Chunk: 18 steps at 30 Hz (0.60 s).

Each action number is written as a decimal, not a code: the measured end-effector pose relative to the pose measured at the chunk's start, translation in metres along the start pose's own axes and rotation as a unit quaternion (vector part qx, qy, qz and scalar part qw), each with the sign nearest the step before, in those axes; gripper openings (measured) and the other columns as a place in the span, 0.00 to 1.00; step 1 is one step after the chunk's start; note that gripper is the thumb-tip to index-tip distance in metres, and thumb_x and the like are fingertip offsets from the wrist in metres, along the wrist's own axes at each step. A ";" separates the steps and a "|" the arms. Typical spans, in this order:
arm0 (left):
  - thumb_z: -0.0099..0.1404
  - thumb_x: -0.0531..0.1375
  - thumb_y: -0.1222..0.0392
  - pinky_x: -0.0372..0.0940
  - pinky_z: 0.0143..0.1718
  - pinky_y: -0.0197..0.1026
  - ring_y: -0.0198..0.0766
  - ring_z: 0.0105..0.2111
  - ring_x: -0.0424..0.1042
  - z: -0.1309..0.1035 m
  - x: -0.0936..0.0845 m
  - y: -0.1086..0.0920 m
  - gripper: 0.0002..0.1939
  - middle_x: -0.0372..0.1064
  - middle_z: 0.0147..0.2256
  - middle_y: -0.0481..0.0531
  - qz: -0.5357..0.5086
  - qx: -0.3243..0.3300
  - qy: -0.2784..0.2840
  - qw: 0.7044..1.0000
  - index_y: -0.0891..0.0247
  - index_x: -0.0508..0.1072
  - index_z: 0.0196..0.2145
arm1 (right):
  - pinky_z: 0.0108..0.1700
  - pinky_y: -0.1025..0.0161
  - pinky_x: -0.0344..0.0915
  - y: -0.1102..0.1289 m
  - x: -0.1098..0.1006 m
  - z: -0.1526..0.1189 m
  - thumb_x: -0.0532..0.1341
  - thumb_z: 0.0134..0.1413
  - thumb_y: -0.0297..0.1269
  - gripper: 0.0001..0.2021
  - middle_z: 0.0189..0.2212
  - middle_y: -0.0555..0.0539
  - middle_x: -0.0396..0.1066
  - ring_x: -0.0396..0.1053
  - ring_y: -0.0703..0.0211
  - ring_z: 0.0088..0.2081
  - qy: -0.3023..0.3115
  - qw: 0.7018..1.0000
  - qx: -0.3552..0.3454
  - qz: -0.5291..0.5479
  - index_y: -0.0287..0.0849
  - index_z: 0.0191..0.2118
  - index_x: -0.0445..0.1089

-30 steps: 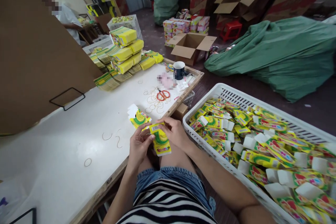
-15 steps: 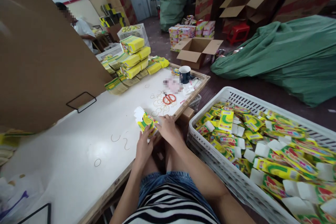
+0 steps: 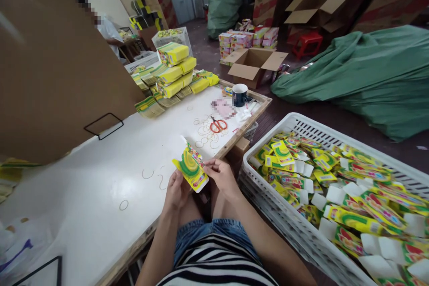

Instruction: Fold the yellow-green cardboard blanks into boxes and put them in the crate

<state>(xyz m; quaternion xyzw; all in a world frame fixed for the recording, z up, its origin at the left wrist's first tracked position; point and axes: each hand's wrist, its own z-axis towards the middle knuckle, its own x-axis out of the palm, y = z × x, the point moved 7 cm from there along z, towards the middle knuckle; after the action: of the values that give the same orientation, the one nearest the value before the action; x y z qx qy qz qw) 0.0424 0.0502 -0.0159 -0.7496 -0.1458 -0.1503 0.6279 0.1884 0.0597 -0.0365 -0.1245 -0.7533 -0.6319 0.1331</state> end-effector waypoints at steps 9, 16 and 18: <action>0.51 0.68 0.40 0.71 0.39 0.43 0.45 0.40 0.77 -0.008 0.019 -0.006 0.27 0.77 0.42 0.58 0.011 -0.004 0.033 0.999 0.63 0.74 0.40 | 0.43 0.59 0.70 0.017 0.010 -0.024 0.66 0.50 0.51 0.18 0.37 0.46 0.75 0.72 0.54 0.40 0.049 0.995 -0.042 -0.072 0.42 0.39 0.72; 0.56 0.67 0.48 0.70 0.37 0.39 0.37 0.32 0.76 -0.005 0.013 -0.007 0.22 0.77 0.34 0.50 0.073 0.041 -0.053 0.995 0.62 0.68 0.42 | 0.35 0.62 0.67 0.024 0.006 -0.032 0.59 0.58 0.48 0.14 0.28 0.48 0.72 0.69 0.57 0.30 -0.021 0.969 -0.098 -0.225 0.41 0.31 0.69; 0.57 0.68 0.53 0.70 0.38 0.39 0.37 0.35 0.77 -0.010 0.014 -0.015 0.28 0.76 0.37 0.51 0.108 0.067 -0.069 0.989 0.59 0.61 0.50 | 0.34 0.62 0.66 0.025 0.002 -0.033 0.58 0.59 0.46 0.13 0.27 0.48 0.72 0.69 0.57 0.29 -0.045 0.958 -0.104 -0.263 0.42 0.31 0.68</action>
<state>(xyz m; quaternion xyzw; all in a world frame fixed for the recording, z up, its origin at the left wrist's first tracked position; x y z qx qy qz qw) 0.0486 0.0437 0.0051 -0.7260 -0.1162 -0.0194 0.6776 0.1969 0.0311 -0.0075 0.0370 -0.6943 -0.7136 -0.0857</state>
